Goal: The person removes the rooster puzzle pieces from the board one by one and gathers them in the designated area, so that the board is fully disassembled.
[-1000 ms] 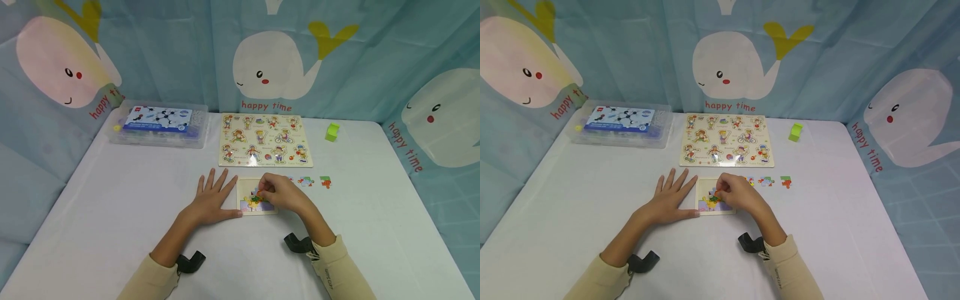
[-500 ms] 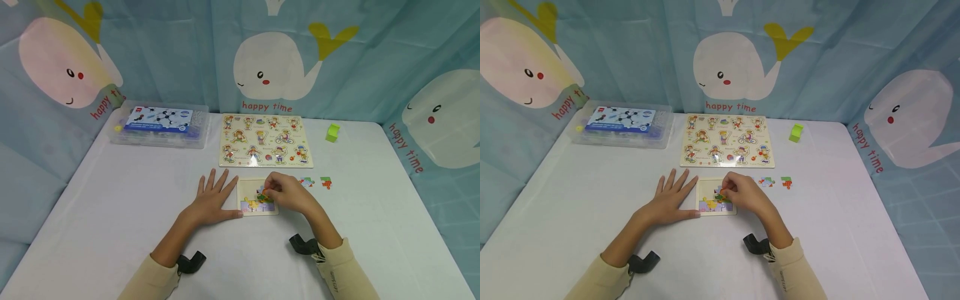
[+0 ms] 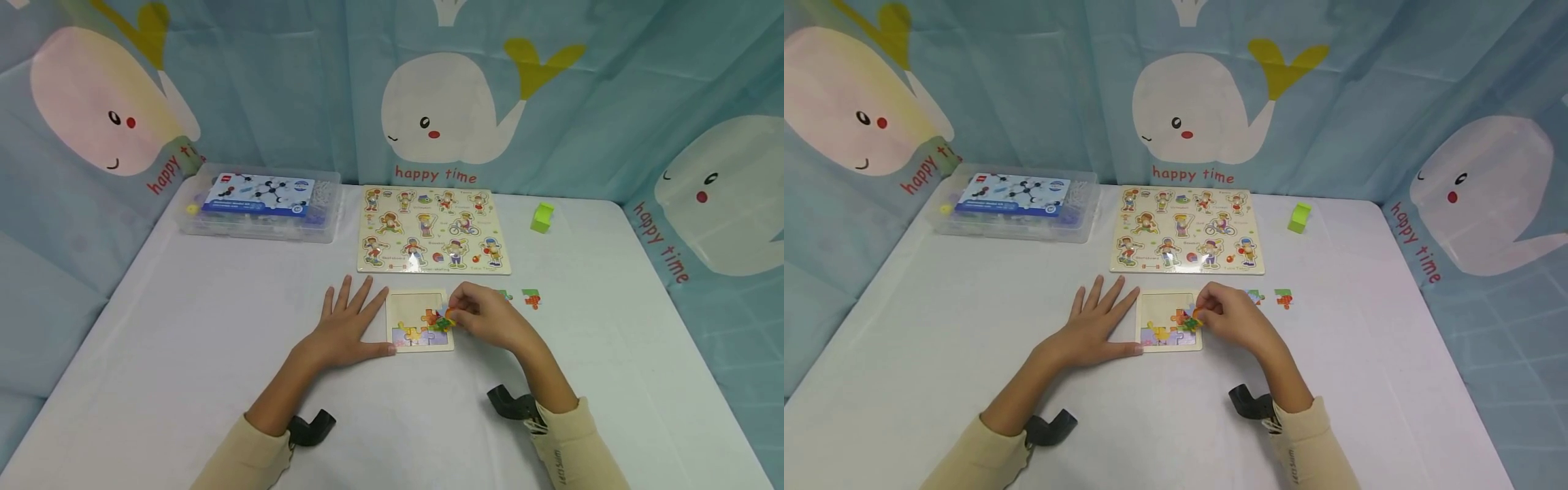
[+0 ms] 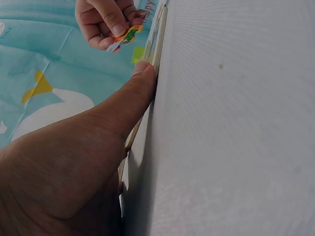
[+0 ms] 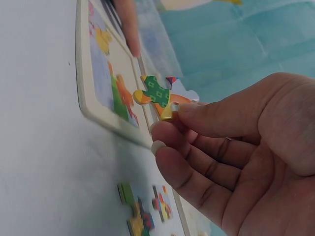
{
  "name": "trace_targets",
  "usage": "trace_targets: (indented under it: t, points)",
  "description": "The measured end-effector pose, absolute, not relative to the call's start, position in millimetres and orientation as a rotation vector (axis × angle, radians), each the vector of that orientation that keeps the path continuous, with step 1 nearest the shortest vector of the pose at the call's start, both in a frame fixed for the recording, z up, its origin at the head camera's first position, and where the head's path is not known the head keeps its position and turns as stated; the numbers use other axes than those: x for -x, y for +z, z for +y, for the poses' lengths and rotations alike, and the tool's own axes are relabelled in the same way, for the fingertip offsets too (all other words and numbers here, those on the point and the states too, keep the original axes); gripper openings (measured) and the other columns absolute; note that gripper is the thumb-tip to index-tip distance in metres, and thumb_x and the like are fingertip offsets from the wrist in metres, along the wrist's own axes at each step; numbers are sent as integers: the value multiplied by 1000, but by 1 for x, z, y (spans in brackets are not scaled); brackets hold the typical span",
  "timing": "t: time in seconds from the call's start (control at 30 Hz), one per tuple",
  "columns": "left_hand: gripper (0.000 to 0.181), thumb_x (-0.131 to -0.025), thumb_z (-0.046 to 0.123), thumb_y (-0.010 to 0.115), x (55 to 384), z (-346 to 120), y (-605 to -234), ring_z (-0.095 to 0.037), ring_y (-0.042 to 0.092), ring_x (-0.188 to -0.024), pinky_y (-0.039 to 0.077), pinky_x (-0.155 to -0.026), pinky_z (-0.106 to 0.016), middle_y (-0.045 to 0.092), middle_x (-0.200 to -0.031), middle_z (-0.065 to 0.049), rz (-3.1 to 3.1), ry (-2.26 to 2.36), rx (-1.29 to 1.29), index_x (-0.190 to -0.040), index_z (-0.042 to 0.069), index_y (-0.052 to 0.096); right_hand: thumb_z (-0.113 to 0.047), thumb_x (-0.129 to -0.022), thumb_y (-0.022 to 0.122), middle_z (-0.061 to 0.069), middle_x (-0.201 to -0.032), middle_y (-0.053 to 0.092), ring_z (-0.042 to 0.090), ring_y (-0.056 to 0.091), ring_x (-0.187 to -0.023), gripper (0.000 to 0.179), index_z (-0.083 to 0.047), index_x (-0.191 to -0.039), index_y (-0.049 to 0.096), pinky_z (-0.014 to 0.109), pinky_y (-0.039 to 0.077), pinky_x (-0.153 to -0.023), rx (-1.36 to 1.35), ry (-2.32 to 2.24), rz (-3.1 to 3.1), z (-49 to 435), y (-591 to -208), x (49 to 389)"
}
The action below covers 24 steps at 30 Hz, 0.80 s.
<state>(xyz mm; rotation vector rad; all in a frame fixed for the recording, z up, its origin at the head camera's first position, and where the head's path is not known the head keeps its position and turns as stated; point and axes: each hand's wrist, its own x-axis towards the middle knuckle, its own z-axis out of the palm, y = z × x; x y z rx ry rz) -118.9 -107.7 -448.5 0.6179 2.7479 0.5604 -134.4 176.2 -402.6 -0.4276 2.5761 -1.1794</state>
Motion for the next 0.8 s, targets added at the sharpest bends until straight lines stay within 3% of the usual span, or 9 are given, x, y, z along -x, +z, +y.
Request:
trace_targets:
  t: [0.8]
  points:
    - [105,-82,72,64,119,-107,-450,-42,-17,-148,-12,-112,-64,1,-167,-12,2757,580,-613,-162,20,21,3,-90,69,8,-83,65,26,63,-71,9,-3,-93,62,31,52,-63,350,-1150,2567,232,-400,141]
